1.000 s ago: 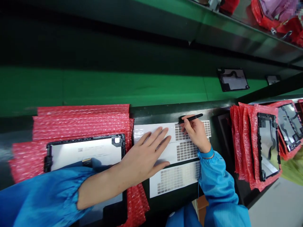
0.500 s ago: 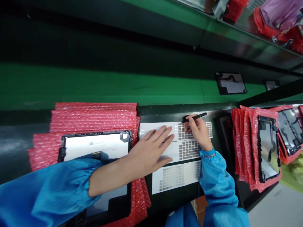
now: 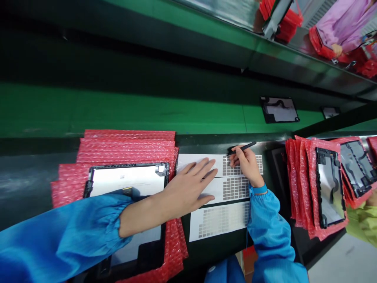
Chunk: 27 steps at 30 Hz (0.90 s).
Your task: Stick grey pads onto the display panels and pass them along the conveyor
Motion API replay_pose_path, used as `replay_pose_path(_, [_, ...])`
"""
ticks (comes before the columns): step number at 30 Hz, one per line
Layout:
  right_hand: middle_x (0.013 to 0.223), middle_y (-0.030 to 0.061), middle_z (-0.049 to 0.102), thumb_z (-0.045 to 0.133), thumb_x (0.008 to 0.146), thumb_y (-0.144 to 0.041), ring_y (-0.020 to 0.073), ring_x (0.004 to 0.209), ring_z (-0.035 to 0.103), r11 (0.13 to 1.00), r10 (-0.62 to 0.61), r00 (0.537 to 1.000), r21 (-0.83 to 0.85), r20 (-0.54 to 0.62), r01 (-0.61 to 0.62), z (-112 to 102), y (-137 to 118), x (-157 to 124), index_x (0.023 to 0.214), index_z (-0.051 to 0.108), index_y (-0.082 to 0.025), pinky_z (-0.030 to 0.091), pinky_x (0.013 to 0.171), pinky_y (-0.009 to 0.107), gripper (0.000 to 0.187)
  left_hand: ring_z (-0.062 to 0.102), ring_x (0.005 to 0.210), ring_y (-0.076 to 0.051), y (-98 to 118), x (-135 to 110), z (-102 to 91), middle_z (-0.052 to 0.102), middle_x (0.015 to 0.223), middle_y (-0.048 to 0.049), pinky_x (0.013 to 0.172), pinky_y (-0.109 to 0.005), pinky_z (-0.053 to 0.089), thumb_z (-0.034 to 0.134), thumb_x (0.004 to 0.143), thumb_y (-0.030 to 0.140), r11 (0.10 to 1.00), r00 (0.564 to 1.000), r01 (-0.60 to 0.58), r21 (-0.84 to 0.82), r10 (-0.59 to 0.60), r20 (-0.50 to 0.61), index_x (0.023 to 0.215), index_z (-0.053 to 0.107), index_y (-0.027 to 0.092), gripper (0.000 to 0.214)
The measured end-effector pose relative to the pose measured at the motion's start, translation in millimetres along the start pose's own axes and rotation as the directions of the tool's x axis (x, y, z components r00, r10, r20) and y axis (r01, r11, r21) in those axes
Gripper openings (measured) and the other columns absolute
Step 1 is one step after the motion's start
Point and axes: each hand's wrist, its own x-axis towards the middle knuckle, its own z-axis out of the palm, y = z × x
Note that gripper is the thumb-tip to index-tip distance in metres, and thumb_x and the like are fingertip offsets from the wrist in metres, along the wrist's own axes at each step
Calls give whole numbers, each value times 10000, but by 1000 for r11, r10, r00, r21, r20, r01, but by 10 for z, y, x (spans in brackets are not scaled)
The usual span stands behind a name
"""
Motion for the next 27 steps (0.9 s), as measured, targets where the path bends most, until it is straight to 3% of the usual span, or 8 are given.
replay_pose_path(5, [670, -17, 723, 703, 941, -614, 150, 531, 703, 999, -21, 999, 31, -25, 22, -12, -26, -9, 989, 664, -212, 603, 565, 277, 407, 405, 1549, -422, 0, 3, -17, 416, 1687, -226, 1173, -550, 434, 624, 993, 596, 1000, 1000, 3, -18, -4, -22, 1512, 579, 91, 726])
replay_pose_path(8, [690, -8, 740, 693, 962, -579, 159, 552, 723, 998, -38, 998, 52, -42, 40, 67, -73, -99, 993, 676, -209, 617, 591, 294, 371, 443, 1519, -426, 108, -192, -132, 461, 1651, -247, 1168, -540, 439, 679, 959, 591, 1000, 997, -13, 10, 14, -75, 1478, 597, 65, 743])
replay_pose_path(11, [710, -1, 758, 667, 996, -536, 167, 573, 741, 993, -58, 996, 100, -62, 64, 290, -133, -290, 1015, 684, -210, 628, 603, 306, 327, 700, 1163, -345, 260, -554, -269, 736, 1279, -204, 946, -455, 567, 678, 960, 585, 999, 995, -41, -9, 40, -86, 1271, 704, 68, 605])
replay_pose_path(13, [701, -4, 759, 668, 1002, -528, 175, 579, 750, 986, -58, 998, 153, -35, 63, 515, -174, -451, 1013, 680, -214, 634, 602, 313, 314, 722, 846, -268, 307, -815, -311, 752, 933, -102, 755, -398, 580, 652, 993, 515, 998, 996, -42, -47, 39, -82, 1060, 732, 111, 417])
replay_pose_path(15, [703, -4, 761, 678, 998, -541, 182, 580, 758, 977, -53, 998, 206, 21, 47, 772, -206, -601, 1007, 676, -216, 639, 601, 320, 325, 697, 742, -249, 276, -1037, -292, 702, 822, -62, 692, -391, 572, 624, 1019, 425, 999, 994, -23, -35, 19, -107, 983, 715, 131, 309])
replay_pose_path(21, [711, -16, 739, 636, 1031, -560, 157, 533, 736, 955, -45, 988, 295, 145, 1, 1367, -171, -816, 1017, 645, -222, 615, 551, 287, 339, 698, 848, -253, 30, -1356, -69, 695, 962, -92, 658, -370, 560, 619, 1018, 265, 984, 975, 128, 120, -103, -196, 1340, 645, 88, 368])
replay_pose_path(27, [711, -8, 735, 608, 1054, -543, 169, 595, 749, 966, -11, 985, 256, 170, -34, 1425, -112, -982, 1049, 642, -224, 649, 599, 311, 321, 667, 939, -256, 36, -1455, 34, 674, 983, -95, 708, -355, 576, 639, 998, 202, 980, 975, 101, 169, -64, -215, 1408, 612, 65, 433])
